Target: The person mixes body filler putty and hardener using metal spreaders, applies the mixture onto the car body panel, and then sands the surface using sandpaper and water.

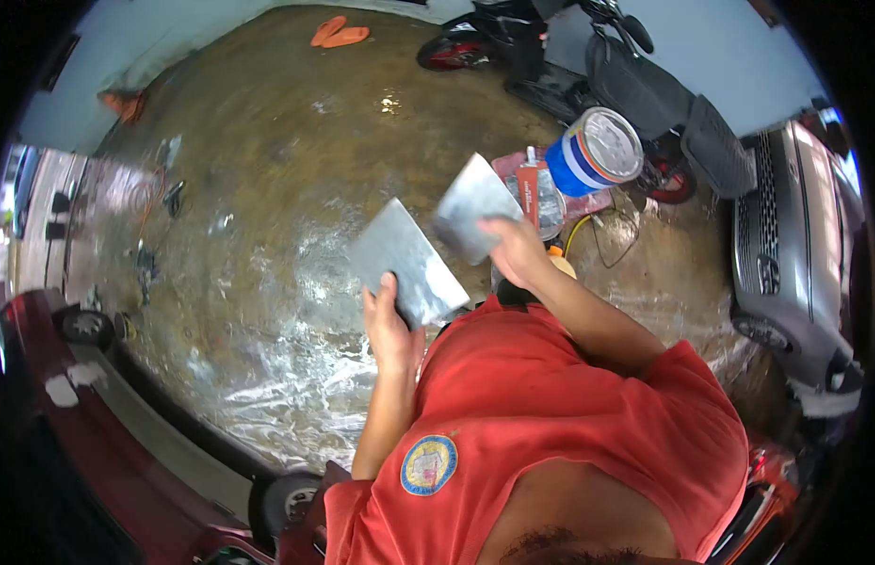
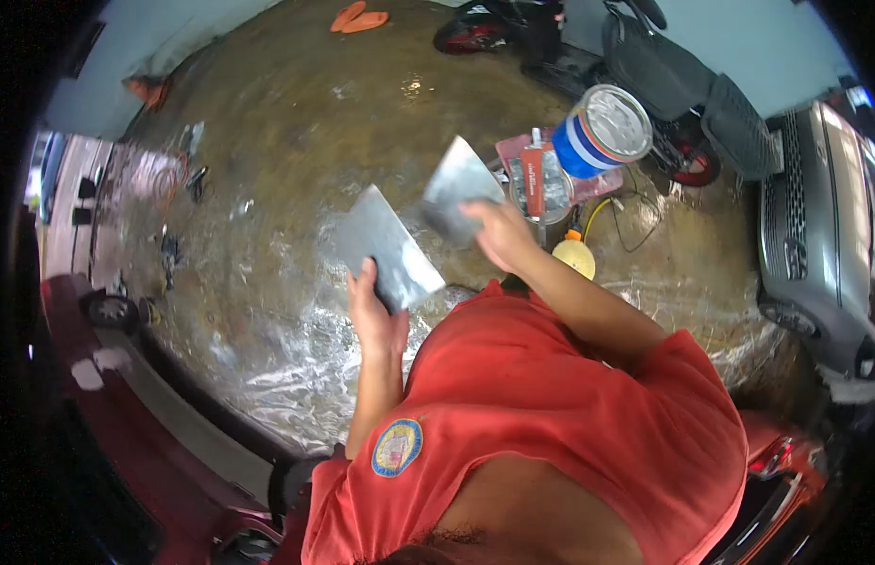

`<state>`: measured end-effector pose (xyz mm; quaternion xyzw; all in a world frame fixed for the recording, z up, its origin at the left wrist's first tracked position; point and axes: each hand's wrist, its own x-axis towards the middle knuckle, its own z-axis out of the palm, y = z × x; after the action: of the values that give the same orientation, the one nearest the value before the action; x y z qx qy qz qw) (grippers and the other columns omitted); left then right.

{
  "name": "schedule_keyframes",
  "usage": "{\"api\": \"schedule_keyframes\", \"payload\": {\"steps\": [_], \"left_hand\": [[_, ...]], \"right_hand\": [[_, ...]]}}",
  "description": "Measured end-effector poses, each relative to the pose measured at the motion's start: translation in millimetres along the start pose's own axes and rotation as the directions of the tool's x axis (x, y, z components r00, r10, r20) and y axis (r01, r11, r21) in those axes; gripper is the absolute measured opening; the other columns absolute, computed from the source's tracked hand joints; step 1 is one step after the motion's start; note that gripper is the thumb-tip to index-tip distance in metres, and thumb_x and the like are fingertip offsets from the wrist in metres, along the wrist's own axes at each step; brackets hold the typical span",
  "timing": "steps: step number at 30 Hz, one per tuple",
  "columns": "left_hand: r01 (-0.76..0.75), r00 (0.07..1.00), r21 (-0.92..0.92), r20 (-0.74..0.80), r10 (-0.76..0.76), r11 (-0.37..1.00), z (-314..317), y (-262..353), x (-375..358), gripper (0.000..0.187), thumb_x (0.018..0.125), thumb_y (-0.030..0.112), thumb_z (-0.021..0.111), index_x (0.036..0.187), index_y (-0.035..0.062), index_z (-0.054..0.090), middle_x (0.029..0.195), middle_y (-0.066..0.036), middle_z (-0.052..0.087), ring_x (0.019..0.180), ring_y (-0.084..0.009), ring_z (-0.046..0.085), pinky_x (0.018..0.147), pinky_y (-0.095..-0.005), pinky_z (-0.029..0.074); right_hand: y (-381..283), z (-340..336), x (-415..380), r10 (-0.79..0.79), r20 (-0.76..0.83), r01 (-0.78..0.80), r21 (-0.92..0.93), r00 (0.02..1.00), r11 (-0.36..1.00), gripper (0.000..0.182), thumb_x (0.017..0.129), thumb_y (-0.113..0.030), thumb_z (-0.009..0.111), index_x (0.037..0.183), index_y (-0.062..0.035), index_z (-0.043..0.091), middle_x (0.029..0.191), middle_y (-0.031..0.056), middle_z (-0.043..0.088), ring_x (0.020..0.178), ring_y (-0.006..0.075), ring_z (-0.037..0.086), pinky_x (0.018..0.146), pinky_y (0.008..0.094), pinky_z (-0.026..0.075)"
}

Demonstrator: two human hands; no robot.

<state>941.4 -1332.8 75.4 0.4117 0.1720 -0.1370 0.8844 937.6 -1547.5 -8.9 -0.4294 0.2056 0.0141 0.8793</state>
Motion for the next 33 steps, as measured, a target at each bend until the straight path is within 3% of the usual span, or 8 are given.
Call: {"api": "schedule_keyframes", "payload": {"steps": [3,10,13,14,18,22,30,33], "left_hand": [[0.11,0.994,0.057,0.007,-0.111,0.992,3,-31,-11,0.049,0.098,0.019,0.06,0.141,0.0075,0.041,0.127,-0.009,0.058,0.112,-0.0241,0.06,0.097,-0.0416,0.05],[0.081,0.995,0.085,0.044,-0.085,0.993,23,-38,-5,0.043,0.097,0.017,0.061,0.134,0.0011,0.045,0.123,-0.011,0.06,0.109,-0.0211,0.06,0.095,-0.0376,0.049],[0.009,1.0,0.099,-0.02,-0.007,0.995,19,-38,-3,0.044,0.096,0.016,0.062,0.134,0.0014,0.045,0.122,-0.011,0.06,0.108,-0.0222,0.061,0.094,-0.0387,0.05],[-0.016,0.999,0.1,-0.04,0.02,0.995,16,-39,-3,0.043,0.096,0.016,0.062,0.134,0.0021,0.046,0.121,-0.011,0.06,0.107,-0.0228,0.062,0.094,-0.0399,0.05],[-0.106,0.984,0.145,-0.13,0.125,0.984,9,-46,-5,0.043,0.094,0.018,0.064,0.132,0.002,0.047,0.119,-0.012,0.061,0.106,-0.0241,0.062,0.091,-0.04,0.052],[-0.104,0.986,0.081,-0.125,0.114,0.991,27,-44,-9,0.042,0.095,0.018,0.064,0.13,0.0011,0.048,0.117,-0.013,0.062,0.104,-0.023,0.063,0.089,-0.0395,0.053],[-0.159,0.983,0.119,-0.077,0.169,0.98,20,-58,1,0.038,0.096,0.019,0.062,0.127,0.0006,0.05,0.114,-0.011,0.064,0.1,-0.0196,0.063,0.089,-0.0356,0.052],[-0.153,0.985,0.122,-0.06,0.161,0.981,23,-57,1,0.039,0.095,0.02,0.063,0.127,0.0005,0.051,0.114,-0.011,0.063,0.1,-0.0196,0.063,0.089,-0.0357,0.052]], "right_hand": [[-25,51,15,0.028,0.051,-0.047,0.422,0.998,0.905,0.03,0.091,-0.017,0.063,0.114,0.0027,0.062,0.111,0.0113,0.066,0.102,0.0215,0.063,0.094,0.0361,0.047],[-24,38,24,0.121,0.274,-0.205,0.302,0.954,0.931,0.062,0.103,-0.053,0.041,0.139,-0.0034,0.05,0.134,0.011,0.058,0.12,0.0234,0.056,0.104,0.0399,0.043],[-18,-46,58,-0.121,0.136,0.161,-0.345,0.983,0.925,0.063,0.1,-0.051,0.051,0.14,-0.0029,0.047,0.135,0.0126,0.057,0.121,0.0239,0.056,0.103,0.0394,0.044],[-10,-84,74,-0.303,0.068,0.234,-0.798,0.951,0.555,0.058,0.095,-0.04,0.065,0.135,-0.0016,0.049,0.128,0.0163,0.06,0.116,0.0281,0.06,0.098,0.0396,0.047],[-3,-183,107,-0.341,-0.1,-0.058,-0.99,0.935,0.131,0.062,0.089,-0.032,0.067,0.134,0.0025,0.041,0.121,0.0293,0.06,0.11,0.0473,0.059,0.093,0.0505,0.048],[-26,-139,94,-0.176,-0.245,-0.246,-0.969,0.953,0.013,0.078,0.085,-0.037,0.07,0.143,-0.0017,0.031,0.13,0.0278,0.056,0.116,0.0442,0.058,0.096,0.0504,0.047],[-14,-173,111,-0.485,-0.055,-0.032,-0.998,0.873,0.056,0.067,0.083,-0.027,0.072,0.134,-0.0003,0.039,0.119,0.0246,0.059,0.109,0.0425,0.061,0.094,0.0471,0.048],[-59,-148,91,-0.312,-0.05,0.088,-0.907,0.949,0.412,0.048,0.083,-0.025,0.071,0.12,-0.0015,0.051,0.11,0.0173,0.062,0.099,0.0343,0.064,0.089,0.0403,0.051]]}}
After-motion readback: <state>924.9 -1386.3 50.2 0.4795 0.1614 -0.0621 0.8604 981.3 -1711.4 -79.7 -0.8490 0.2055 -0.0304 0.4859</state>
